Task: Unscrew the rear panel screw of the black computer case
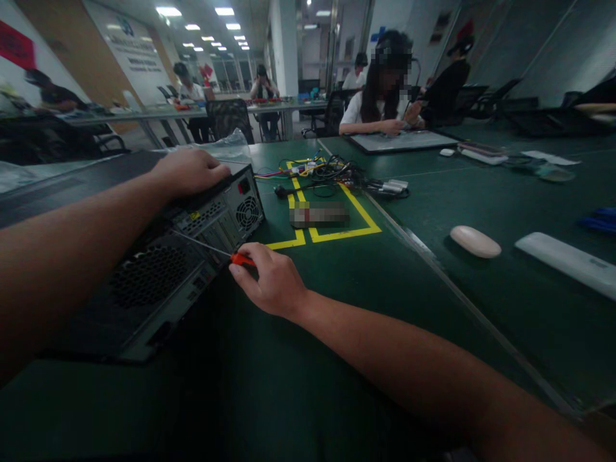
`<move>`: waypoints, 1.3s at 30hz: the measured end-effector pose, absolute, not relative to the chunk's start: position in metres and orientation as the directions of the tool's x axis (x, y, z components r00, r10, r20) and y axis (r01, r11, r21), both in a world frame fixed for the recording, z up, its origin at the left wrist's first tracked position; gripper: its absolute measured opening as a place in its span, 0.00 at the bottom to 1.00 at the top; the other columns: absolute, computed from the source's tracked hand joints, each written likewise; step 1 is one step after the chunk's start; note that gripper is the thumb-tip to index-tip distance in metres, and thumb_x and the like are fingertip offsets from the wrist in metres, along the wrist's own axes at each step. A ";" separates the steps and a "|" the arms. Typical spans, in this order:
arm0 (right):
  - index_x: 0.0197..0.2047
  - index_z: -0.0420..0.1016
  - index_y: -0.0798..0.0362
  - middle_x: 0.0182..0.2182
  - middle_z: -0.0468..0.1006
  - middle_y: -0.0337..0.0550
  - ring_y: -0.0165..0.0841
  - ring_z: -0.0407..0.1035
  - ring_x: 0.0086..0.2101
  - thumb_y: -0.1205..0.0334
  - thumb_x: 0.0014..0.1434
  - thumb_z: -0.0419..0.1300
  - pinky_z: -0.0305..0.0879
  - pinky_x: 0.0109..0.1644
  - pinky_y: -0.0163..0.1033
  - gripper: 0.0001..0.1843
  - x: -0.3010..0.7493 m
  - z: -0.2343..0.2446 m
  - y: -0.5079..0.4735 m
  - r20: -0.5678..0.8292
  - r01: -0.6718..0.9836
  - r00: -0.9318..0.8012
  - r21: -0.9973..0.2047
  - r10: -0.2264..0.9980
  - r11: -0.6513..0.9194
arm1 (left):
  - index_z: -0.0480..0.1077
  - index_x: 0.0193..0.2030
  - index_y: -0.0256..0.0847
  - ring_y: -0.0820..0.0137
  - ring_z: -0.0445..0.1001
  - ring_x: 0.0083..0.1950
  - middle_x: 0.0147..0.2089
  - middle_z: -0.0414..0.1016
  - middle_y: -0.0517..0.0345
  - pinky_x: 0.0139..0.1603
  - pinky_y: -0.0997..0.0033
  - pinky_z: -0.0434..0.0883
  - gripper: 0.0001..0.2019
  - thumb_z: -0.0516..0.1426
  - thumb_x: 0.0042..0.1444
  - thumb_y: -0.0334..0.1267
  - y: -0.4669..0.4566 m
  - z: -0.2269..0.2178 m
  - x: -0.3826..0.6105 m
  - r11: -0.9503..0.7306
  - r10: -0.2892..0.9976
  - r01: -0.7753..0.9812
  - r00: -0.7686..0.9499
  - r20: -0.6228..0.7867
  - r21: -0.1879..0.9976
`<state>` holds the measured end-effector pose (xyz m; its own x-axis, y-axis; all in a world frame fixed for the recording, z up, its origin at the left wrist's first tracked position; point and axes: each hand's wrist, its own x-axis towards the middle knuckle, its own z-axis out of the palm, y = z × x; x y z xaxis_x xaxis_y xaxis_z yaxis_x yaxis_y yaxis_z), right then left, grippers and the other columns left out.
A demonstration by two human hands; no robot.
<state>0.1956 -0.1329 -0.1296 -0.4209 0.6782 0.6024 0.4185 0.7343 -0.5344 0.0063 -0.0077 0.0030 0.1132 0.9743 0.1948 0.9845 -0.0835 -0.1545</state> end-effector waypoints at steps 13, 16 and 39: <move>0.49 0.63 0.54 0.42 0.75 0.43 0.31 0.71 0.40 0.50 0.64 0.47 0.65 0.44 0.35 0.18 0.196 -0.128 -0.133 0.591 0.400 -0.431 -0.552 0.682 0.732 | 0.76 0.45 0.38 0.54 0.71 0.43 0.40 0.74 0.43 0.40 0.57 0.66 0.34 0.39 0.57 0.59 -0.006 0.002 0.005 -0.081 0.973 0.982 0.115 0.202 -0.169; 0.51 0.60 0.53 0.41 0.75 0.42 0.31 0.71 0.39 0.51 0.62 0.50 0.65 0.42 0.35 0.18 0.196 -0.130 -0.133 0.594 0.394 -0.427 -0.556 0.682 0.732 | 0.76 0.45 0.38 0.53 0.71 0.42 0.40 0.74 0.42 0.40 0.57 0.66 0.33 0.39 0.57 0.59 -0.007 0.003 0.006 -0.073 0.976 0.984 0.104 0.190 -0.165; 0.47 0.61 0.51 0.40 0.74 0.40 0.31 0.71 0.39 0.53 0.63 0.48 0.64 0.41 0.35 0.13 0.197 -0.129 -0.132 0.589 0.411 -0.455 -0.526 0.668 0.744 | 0.77 0.44 0.41 0.54 0.71 0.40 0.38 0.74 0.44 0.39 0.57 0.65 0.32 0.40 0.56 0.59 -0.006 0.001 0.004 -0.076 0.972 0.986 0.106 0.208 -0.149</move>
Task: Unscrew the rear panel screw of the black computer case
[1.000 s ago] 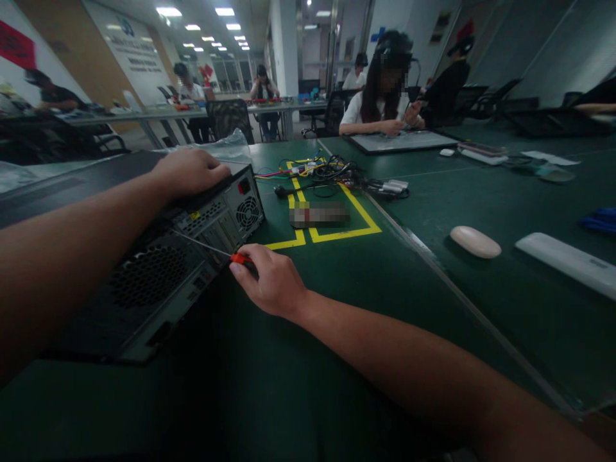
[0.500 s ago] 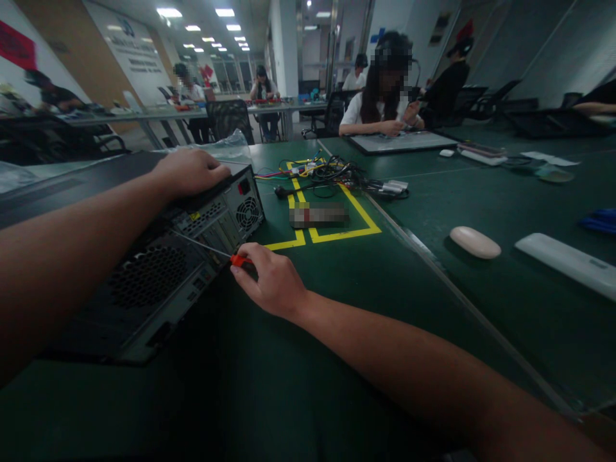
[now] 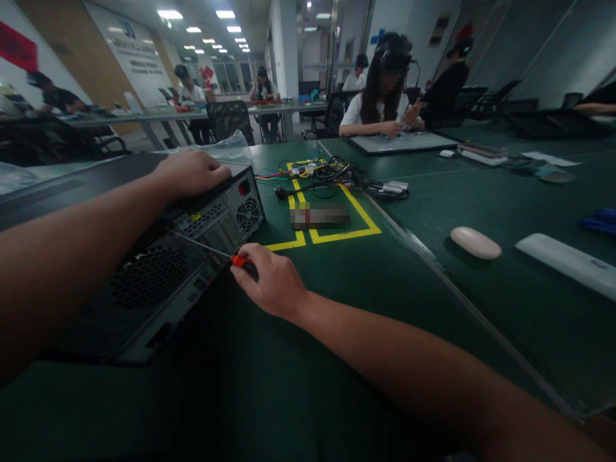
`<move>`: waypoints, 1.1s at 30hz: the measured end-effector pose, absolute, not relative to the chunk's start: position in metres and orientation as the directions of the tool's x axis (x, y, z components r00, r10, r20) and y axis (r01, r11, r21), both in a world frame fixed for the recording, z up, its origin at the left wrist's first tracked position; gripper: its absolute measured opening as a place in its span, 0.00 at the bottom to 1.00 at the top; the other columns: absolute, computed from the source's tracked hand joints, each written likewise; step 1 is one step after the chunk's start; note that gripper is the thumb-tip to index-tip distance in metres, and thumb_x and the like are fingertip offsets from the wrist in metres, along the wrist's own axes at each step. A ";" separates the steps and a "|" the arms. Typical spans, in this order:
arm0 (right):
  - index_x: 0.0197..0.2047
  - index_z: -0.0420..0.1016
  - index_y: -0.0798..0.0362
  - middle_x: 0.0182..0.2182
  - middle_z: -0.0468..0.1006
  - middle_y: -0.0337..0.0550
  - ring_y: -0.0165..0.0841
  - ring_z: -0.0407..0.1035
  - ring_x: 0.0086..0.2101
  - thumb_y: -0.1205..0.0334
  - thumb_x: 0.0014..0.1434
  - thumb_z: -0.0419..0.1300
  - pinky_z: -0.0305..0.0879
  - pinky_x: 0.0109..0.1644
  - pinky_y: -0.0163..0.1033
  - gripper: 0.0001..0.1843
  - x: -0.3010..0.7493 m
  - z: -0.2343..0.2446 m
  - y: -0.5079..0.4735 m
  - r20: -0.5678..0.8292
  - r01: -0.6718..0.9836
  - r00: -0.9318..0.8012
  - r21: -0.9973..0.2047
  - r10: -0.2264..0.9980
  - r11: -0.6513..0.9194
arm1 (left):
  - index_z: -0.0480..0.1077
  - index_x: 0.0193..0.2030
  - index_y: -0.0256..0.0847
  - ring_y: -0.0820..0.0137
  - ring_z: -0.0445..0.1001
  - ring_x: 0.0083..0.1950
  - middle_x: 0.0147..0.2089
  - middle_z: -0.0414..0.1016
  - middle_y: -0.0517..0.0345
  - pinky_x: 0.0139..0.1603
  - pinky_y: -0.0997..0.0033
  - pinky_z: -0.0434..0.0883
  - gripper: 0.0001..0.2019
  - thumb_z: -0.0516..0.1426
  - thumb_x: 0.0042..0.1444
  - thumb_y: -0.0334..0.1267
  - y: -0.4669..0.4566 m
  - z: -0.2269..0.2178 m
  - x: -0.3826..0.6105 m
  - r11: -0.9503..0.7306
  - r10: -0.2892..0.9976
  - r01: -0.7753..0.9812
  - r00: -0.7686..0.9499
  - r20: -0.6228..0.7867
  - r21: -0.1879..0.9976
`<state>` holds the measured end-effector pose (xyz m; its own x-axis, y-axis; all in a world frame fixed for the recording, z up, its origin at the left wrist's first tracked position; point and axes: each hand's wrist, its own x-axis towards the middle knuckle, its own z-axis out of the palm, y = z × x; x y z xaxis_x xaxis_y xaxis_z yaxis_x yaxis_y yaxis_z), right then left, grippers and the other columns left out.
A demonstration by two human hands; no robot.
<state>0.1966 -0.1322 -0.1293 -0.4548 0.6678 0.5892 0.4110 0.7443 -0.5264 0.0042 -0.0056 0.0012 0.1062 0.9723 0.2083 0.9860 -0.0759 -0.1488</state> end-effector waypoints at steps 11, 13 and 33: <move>0.47 0.62 0.52 0.40 0.74 0.41 0.31 0.71 0.39 0.52 0.63 0.48 0.64 0.41 0.35 0.14 0.197 -0.127 -0.133 0.578 0.400 -0.453 -0.549 0.679 0.734 | 0.76 0.45 0.41 0.55 0.70 0.41 0.40 0.74 0.44 0.40 0.58 0.66 0.32 0.39 0.57 0.59 -0.007 0.004 0.006 -0.080 0.979 0.984 0.108 0.175 -0.161; 0.47 0.62 0.52 0.40 0.74 0.42 0.31 0.71 0.40 0.52 0.63 0.48 0.64 0.42 0.36 0.15 0.197 -0.127 -0.133 0.573 0.400 -0.452 -0.555 0.684 0.729 | 0.76 0.45 0.41 0.55 0.71 0.41 0.40 0.74 0.44 0.40 0.57 0.66 0.32 0.40 0.56 0.59 -0.007 0.004 0.006 -0.068 0.980 0.985 0.096 0.176 -0.160; 0.48 0.63 0.53 0.40 0.75 0.42 0.31 0.71 0.39 0.50 0.64 0.47 0.64 0.42 0.36 0.17 0.196 -0.127 -0.134 0.570 0.418 -0.437 -0.557 0.696 0.718 | 0.76 0.47 0.41 0.56 0.71 0.41 0.40 0.74 0.44 0.37 0.60 0.65 0.33 0.39 0.56 0.59 -0.007 0.004 0.006 -0.080 0.979 0.984 0.108 0.175 -0.159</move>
<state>0.1965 -0.1338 -0.1268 -0.4366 0.6963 0.5698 0.4181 0.7178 -0.5568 0.0055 -0.0070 0.0038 0.1075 0.9787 0.1747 0.9840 -0.0797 -0.1591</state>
